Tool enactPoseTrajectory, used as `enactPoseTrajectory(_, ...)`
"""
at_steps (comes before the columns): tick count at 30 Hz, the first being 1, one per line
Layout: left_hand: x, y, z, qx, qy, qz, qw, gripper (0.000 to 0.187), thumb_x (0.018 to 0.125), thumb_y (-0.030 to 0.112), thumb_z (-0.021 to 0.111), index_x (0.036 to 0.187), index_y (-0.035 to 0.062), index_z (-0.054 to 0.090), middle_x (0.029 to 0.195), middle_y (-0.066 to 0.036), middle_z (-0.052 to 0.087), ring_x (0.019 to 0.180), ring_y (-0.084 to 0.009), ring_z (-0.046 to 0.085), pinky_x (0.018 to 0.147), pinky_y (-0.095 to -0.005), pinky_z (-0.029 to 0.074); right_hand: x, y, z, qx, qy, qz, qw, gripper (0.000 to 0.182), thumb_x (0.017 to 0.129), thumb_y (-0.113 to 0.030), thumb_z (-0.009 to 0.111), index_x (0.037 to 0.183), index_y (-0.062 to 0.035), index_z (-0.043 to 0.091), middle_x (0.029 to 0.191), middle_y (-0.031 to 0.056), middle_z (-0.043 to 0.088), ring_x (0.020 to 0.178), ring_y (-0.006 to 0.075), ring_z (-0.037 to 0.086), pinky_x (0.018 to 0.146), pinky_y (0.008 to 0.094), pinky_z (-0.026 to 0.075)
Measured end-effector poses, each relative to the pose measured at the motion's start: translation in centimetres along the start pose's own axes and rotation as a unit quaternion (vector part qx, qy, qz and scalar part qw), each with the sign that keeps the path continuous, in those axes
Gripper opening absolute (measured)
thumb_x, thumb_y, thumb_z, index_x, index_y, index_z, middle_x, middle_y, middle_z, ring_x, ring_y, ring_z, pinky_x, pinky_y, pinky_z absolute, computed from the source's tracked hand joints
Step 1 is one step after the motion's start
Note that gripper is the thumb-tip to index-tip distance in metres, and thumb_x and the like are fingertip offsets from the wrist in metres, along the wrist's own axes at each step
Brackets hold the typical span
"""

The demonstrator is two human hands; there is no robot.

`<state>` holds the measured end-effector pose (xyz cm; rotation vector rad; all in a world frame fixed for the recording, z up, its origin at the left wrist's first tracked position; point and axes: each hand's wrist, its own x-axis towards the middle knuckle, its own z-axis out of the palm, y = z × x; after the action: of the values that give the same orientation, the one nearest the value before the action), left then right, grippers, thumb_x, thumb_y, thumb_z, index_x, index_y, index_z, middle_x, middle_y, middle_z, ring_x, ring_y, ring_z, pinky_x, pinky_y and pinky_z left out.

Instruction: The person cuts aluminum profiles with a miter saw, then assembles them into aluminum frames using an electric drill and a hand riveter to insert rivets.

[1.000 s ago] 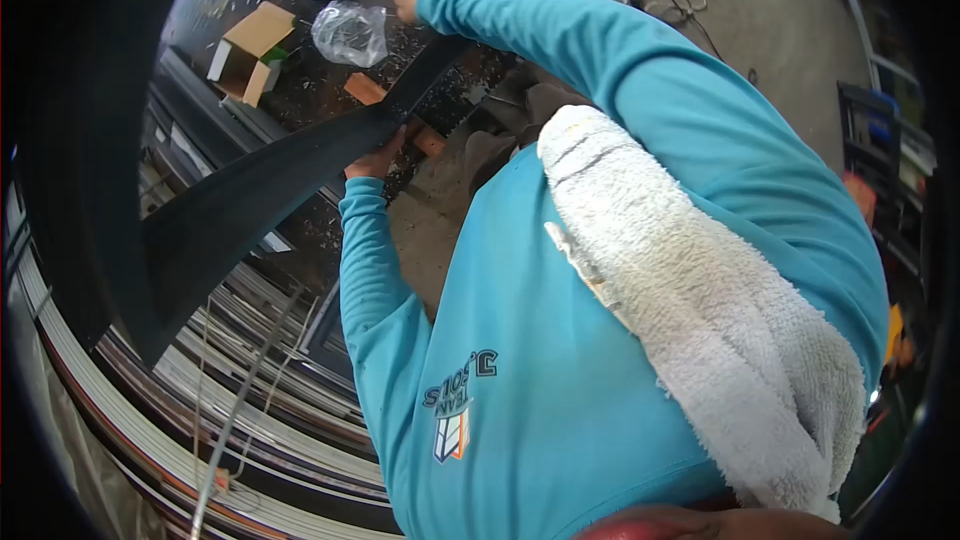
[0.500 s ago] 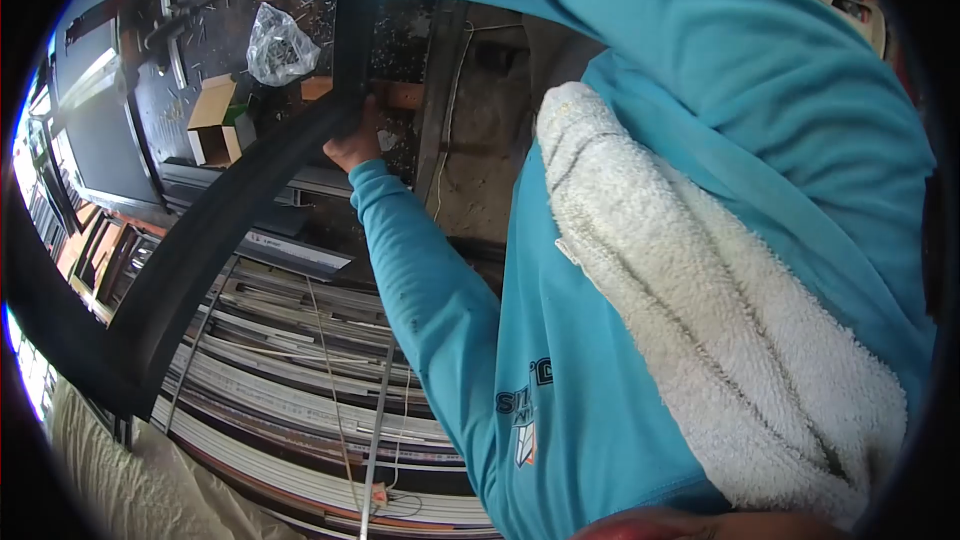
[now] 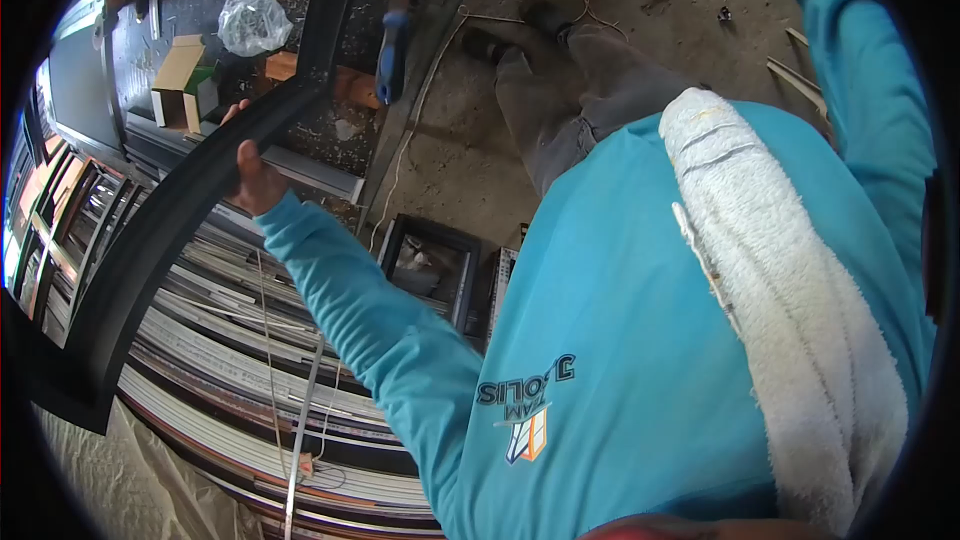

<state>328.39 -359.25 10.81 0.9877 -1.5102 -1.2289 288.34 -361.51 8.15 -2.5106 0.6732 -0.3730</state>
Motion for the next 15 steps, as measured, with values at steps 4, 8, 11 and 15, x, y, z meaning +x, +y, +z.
enactPoseTrajectory(4,-0.2,0.9,-0.9,0.019,-0.020,-0.054,0.998,0.055,0.077,0.017,0.072,0.118,-0.0143,0.053,0.119,-0.027,0.058,0.108,-0.0356,0.059,0.100,-0.0474,0.045,5.5,-1.8,1.3,-0.043,-0.074,-0.018,0.996,0.029,0.082,-0.034,0.065,0.082,-0.0050,0.068,0.072,0.0122,0.064,0.071,0.0292,0.062,0.068,0.0410,0.048)
enactPoseTrajectory(8,-0.3,1.6,-1.3,0.050,-0.035,-0.083,0.995,0.057,0.077,0.019,0.071,0.120,-0.0138,0.053,0.119,-0.027,0.058,0.111,-0.0344,0.058,0.102,-0.0466,0.044,7.5,-1.8,1.4,-0.029,-0.063,0.067,0.995,0.027,0.083,-0.032,0.062,0.082,-0.0051,0.068,0.079,0.0127,0.066,0.073,0.0301,0.063,0.069,0.0426,0.048)
enactPoseTrajectory(11,0.0,1.0,-1.5,0.041,-0.034,-0.085,0.995,0.058,0.077,0.019,0.071,0.121,-0.0134,0.053,0.120,-0.026,0.058,0.112,-0.0342,0.057,0.102,-0.0463,0.043,8.3,-0.2,3.2,-0.078,-0.003,-0.186,0.979,0.025,0.080,-0.030,0.063,0.078,-0.0051,0.068,0.071,0.0123,0.065,0.068,0.0320,0.062,0.066,0.0436,0.048)
enactPoseTrajectory(15,-0.3,1.5,-1.3,0.059,-0.037,-0.076,0.995,0.057,0.077,0.019,0.071,0.121,-0.0131,0.053,0.119,-0.025,0.058,0.112,-0.0344,0.057,0.102,-0.0462,0.043,8.2,0.3,3.1,-0.039,0.023,-0.199,0.979,0.023,0.078,-0.028,0.063,0.077,-0.0054,0.068,0.071,0.0131,0.065,0.068,0.0329,0.062,0.065,0.0445,0.048)
